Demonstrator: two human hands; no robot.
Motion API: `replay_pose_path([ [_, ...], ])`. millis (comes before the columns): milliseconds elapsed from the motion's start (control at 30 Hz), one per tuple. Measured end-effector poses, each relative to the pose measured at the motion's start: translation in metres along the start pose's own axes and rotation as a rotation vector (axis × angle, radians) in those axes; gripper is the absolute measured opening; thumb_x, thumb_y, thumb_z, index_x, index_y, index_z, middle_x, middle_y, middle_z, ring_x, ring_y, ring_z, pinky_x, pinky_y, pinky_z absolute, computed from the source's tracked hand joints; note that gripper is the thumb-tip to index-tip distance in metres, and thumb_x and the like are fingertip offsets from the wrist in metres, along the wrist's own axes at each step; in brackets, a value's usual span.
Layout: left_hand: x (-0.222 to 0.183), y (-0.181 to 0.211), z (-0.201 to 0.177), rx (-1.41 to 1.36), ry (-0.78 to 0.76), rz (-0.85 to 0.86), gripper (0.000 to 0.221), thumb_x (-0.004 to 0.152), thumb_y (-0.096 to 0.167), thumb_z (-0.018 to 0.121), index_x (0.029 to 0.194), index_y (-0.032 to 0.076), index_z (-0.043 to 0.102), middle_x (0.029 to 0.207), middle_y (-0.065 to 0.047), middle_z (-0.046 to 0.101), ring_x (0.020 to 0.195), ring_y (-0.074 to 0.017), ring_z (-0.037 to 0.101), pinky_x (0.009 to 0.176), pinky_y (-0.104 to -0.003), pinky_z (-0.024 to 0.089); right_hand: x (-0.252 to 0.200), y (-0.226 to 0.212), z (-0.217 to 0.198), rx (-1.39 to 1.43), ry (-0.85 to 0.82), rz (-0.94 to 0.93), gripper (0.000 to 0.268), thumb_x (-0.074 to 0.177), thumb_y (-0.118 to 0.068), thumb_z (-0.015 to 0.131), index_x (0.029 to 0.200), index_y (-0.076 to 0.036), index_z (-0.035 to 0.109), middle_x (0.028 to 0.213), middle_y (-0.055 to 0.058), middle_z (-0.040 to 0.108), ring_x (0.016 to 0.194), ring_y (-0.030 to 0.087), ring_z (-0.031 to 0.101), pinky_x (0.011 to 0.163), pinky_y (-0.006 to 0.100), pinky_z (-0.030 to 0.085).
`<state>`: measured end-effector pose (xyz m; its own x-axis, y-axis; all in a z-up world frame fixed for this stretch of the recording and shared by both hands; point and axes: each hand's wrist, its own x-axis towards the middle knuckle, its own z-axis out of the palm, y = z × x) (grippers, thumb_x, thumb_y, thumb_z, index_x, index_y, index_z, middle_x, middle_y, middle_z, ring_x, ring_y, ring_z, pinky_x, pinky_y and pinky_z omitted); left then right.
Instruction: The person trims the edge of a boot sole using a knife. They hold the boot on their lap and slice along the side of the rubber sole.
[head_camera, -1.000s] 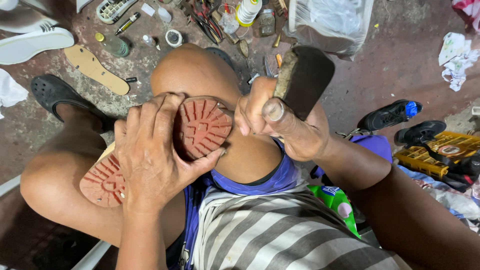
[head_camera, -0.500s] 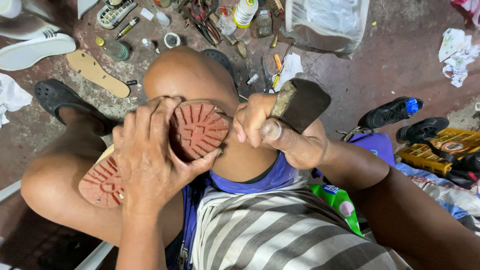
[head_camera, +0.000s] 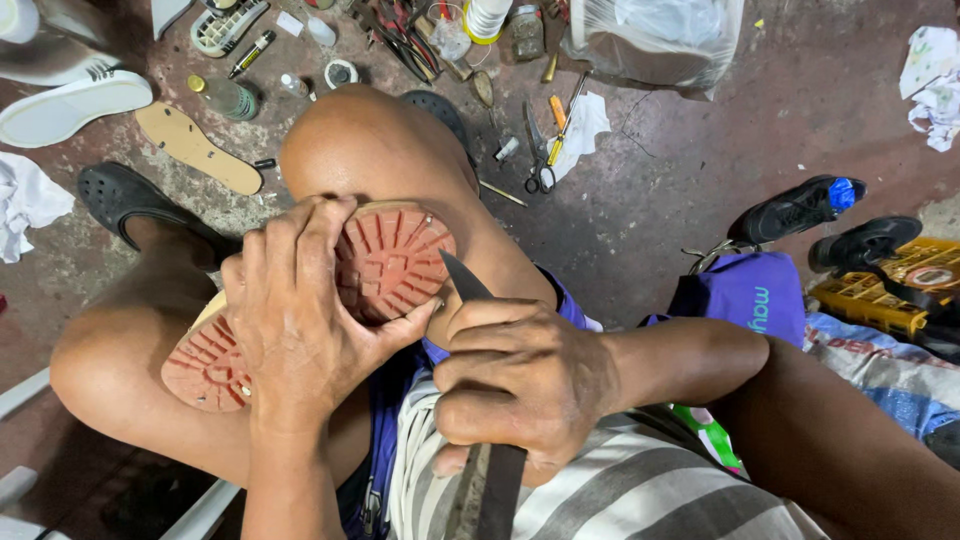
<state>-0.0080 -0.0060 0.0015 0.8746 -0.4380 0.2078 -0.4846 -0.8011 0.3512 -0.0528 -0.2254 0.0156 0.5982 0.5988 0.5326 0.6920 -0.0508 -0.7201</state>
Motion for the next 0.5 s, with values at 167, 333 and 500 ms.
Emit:
replay_pose_path([
  [167, 0.0017, 0.0002, 0.0002, -0.007, 0.012, 0.003, 0.092, 0.070, 0.059, 0.091, 0.135, 0.006, 0.055, 0.128, -0.011, 0.060, 0.109, -0.0336, 0.056, 0.092, -0.047, 0.040, 0.0021, 0.0045, 0.0050, -0.018, 0.010, 0.024, 0.034, 0.095, -0.030, 0.081, 0.090, -0.004, 0.059, 0.091, 0.009, 0.060, 0.087, 0.030, 0.063, 0.086, 0.040, 0.051],
  [333, 0.0015, -0.0003, 0.0009, -0.001, -0.002, -0.011, 0.093, 0.069, 0.060, 0.091, 0.135, 0.005, 0.056, 0.127, -0.012, 0.060, 0.106, -0.0343, 0.055, 0.091, -0.048, 0.040, 0.0014, 0.0077, 0.0078, 0.001, 0.012, 0.059, 0.034, 0.093, -0.030, 0.083, 0.093, -0.004, 0.061, 0.095, 0.011, 0.063, 0.090, 0.030, 0.064, 0.085, 0.039, 0.051],
  [500, 0.0013, -0.0007, 0.0008, 0.002, -0.007, -0.017, 0.093, 0.069, 0.060, 0.091, 0.135, 0.005, 0.057, 0.126, -0.013, 0.060, 0.105, -0.0343, 0.055, 0.090, -0.048, 0.040, 0.0027, 0.0084, 0.0072, 0.012, -0.004, 0.058, 0.035, 0.091, -0.031, 0.084, 0.092, -0.004, 0.061, 0.095, 0.011, 0.064, 0.089, 0.030, 0.063, 0.088, 0.041, 0.051],
])
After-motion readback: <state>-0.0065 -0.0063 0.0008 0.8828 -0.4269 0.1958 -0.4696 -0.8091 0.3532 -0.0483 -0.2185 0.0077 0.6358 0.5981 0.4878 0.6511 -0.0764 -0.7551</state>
